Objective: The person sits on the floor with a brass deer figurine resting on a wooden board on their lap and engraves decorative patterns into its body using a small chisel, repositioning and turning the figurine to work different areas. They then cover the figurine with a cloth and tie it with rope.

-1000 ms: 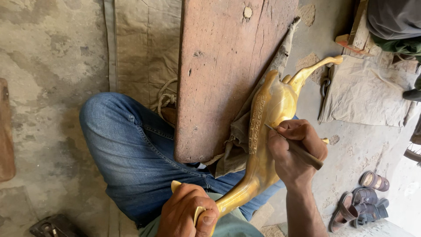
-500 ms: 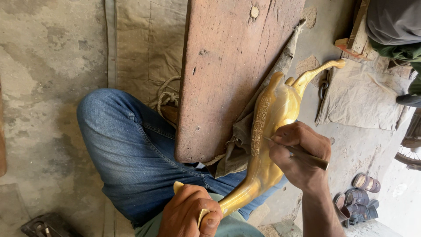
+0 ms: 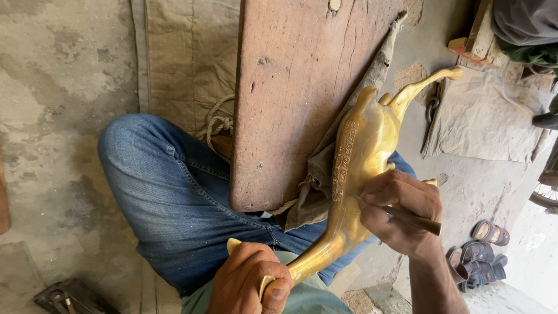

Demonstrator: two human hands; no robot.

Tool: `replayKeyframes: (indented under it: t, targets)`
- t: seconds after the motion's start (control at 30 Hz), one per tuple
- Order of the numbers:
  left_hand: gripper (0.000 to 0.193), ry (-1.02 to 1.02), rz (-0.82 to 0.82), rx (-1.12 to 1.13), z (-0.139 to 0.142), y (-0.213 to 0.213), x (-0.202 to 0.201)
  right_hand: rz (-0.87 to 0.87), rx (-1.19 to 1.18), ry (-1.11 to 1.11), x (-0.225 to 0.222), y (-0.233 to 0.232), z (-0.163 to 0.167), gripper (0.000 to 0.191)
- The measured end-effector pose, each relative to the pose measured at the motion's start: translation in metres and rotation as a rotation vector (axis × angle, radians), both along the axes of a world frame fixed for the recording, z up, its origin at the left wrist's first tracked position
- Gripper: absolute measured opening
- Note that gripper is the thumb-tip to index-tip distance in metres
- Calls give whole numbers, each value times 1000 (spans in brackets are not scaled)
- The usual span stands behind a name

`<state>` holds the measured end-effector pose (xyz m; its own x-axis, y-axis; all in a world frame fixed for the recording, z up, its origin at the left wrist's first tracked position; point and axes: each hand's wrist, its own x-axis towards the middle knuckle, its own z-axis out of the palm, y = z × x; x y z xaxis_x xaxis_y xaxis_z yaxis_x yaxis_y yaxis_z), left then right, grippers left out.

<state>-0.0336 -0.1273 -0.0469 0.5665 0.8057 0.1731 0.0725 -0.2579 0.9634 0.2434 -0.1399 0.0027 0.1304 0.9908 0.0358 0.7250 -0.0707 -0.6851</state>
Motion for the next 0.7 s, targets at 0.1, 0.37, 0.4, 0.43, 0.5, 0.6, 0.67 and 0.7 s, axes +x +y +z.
replayKeyframes:
  t: [0.1, 0.37, 0.4, 0.43, 0.5, 0.6, 0.67, 0.7]
  targets:
    - [30, -12, 9, -58, 2, 0, 0, -28, 17, 43, -1, -8, -2, 16]
    - [30, 3, 31, -90, -1, -1, -1, -104, 103, 92, -10, -27, -9, 18]
    - [30, 11, 43, -94, -1, -2, 0, -124, 111, 108, -12, -30, -11, 17]
    - [30, 20, 55, -100, -1, -4, 0, -144, 117, 126, -14, -32, -12, 17]
    - [32, 25, 70, -98, -1, -5, 0, -180, 131, 135, -18, -37, -15, 16]
    - [33, 26, 74, -117, -1, -7, 0, -217, 150, 124, -21, -42, -18, 15]
    - [33, 34, 68, -132, 1, -7, -1, -226, 161, 135, -22, -44, -20, 14]
    - [33, 42, 64, -135, 1, -6, -2, -230, 163, 123, -23, -45, -20, 14]
